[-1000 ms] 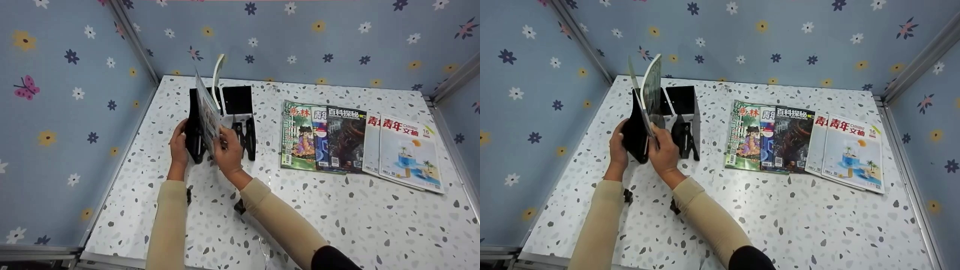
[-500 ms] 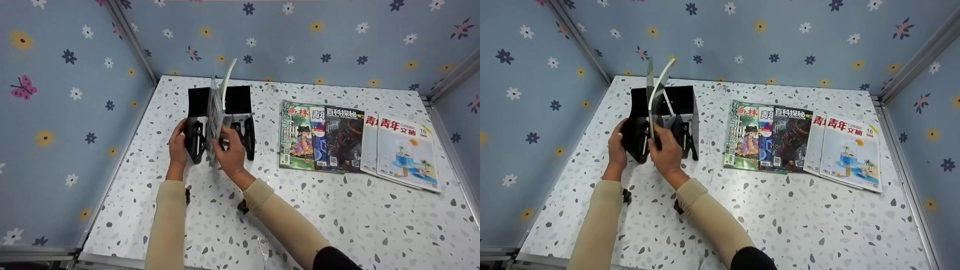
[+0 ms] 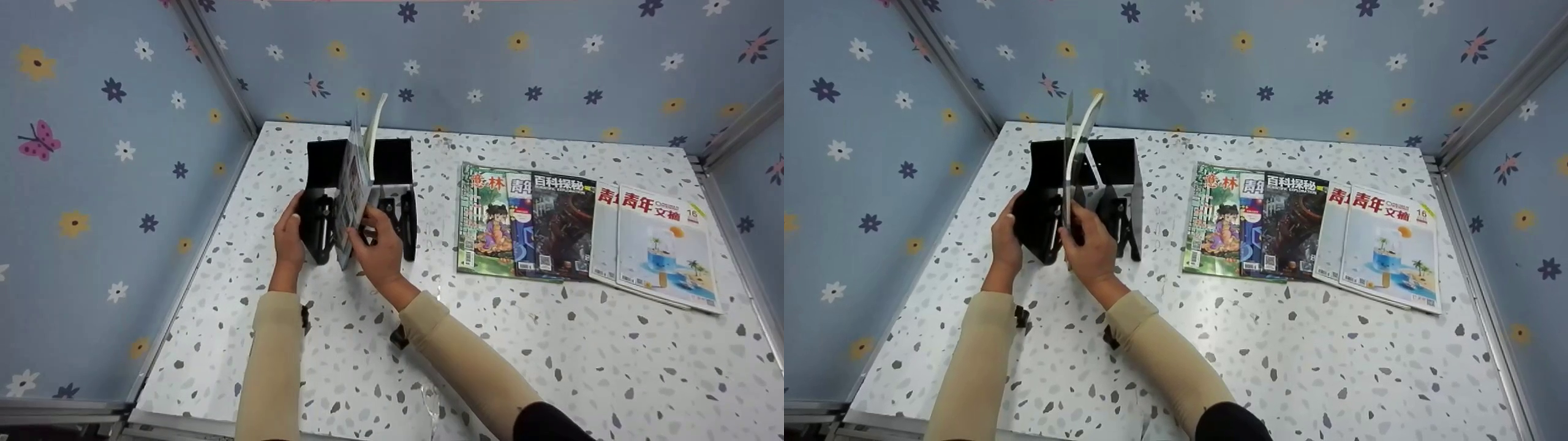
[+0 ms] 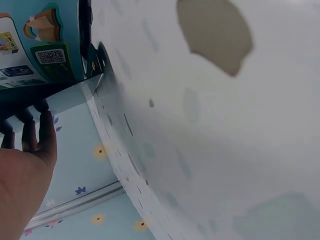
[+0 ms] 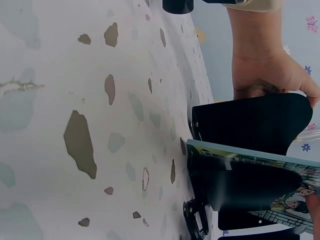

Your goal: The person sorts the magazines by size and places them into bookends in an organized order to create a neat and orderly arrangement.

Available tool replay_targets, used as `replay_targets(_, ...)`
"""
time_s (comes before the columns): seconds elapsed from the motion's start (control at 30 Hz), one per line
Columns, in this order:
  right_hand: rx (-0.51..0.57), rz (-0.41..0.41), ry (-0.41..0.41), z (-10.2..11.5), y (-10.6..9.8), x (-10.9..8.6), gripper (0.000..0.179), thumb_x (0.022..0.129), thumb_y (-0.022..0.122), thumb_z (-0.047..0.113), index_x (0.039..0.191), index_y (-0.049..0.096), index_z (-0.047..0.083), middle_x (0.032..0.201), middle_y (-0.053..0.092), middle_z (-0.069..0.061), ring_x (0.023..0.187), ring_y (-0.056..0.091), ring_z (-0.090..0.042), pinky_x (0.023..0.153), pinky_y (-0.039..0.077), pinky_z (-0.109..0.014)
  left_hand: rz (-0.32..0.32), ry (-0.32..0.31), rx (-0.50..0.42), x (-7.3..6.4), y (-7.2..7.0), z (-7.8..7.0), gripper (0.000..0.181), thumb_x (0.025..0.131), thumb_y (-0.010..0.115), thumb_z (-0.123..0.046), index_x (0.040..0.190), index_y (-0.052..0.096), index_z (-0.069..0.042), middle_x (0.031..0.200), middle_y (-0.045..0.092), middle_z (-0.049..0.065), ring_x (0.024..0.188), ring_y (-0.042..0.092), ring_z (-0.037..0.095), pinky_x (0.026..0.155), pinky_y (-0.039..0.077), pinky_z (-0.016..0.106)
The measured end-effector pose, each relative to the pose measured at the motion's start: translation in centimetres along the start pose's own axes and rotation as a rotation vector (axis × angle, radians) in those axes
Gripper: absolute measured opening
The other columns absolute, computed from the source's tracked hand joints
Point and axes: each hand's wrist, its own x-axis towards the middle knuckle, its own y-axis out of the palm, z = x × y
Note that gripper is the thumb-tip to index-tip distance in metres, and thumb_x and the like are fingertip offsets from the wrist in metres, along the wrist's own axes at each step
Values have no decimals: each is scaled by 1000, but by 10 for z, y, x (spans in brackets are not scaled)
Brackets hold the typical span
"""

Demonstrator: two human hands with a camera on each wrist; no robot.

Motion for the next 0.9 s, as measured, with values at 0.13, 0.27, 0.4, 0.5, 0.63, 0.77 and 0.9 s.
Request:
replay_targets(0.13,11,-8,1,-1,1,-1,48,78,64,19,122,45,16,103,59,0,90,58,-4,66,51,-21,12,2,13,1,0,0,41,92,29,-12,131,43,-10,135,41,7,127,34,14,104,26,29)
replay_targets(0.27,12,1,16,-2,1,-4,53,78,64,20,126,41,15,108,57,-1,89,59,-6,64,52,-27,12,20,24,1,1,0,42,92,28,-12,131,43,-10,135,42,7,127,34,14,105,26,30)
replay_targets(0.4,-13,2,28,-3,0,-6,56,78,65,21,127,39,15,101,59,-2,84,59,-7,63,51,-25,8,28,14,1,1,1,42,91,29,-11,130,43,-9,134,42,9,126,35,15,104,26,31)
replay_targets(0.5,-16,-2,25,-2,-1,-6,58,77,66,21,128,39,16,96,59,-1,81,59,-11,63,51,-23,2,33,16,2,1,2,42,91,29,-11,130,44,-8,134,43,9,126,36,15,104,26,32)
replay_targets(0.63,-25,-8,8,-2,-2,-5,59,75,67,23,128,39,16,92,57,0,76,58,-15,61,51,-24,0,37,14,1,1,3,42,91,29,-11,130,44,-9,134,43,9,126,35,14,105,26,32)
replay_targets(0.77,-31,-7,4,-2,-3,-6,59,76,66,23,127,39,13,90,56,-1,73,57,-16,60,50,-25,5,23,2,1,2,2,42,91,28,-11,131,43,-8,135,42,8,127,34,14,105,25,33)
replay_targets(0.9,-15,12,25,-2,-3,-6,60,76,66,22,127,38,11,97,57,-4,77,58,-16,61,51,-27,-2,-9,9,1,2,1,43,91,28,-11,131,43,-11,135,42,5,127,34,12,105,25,30)
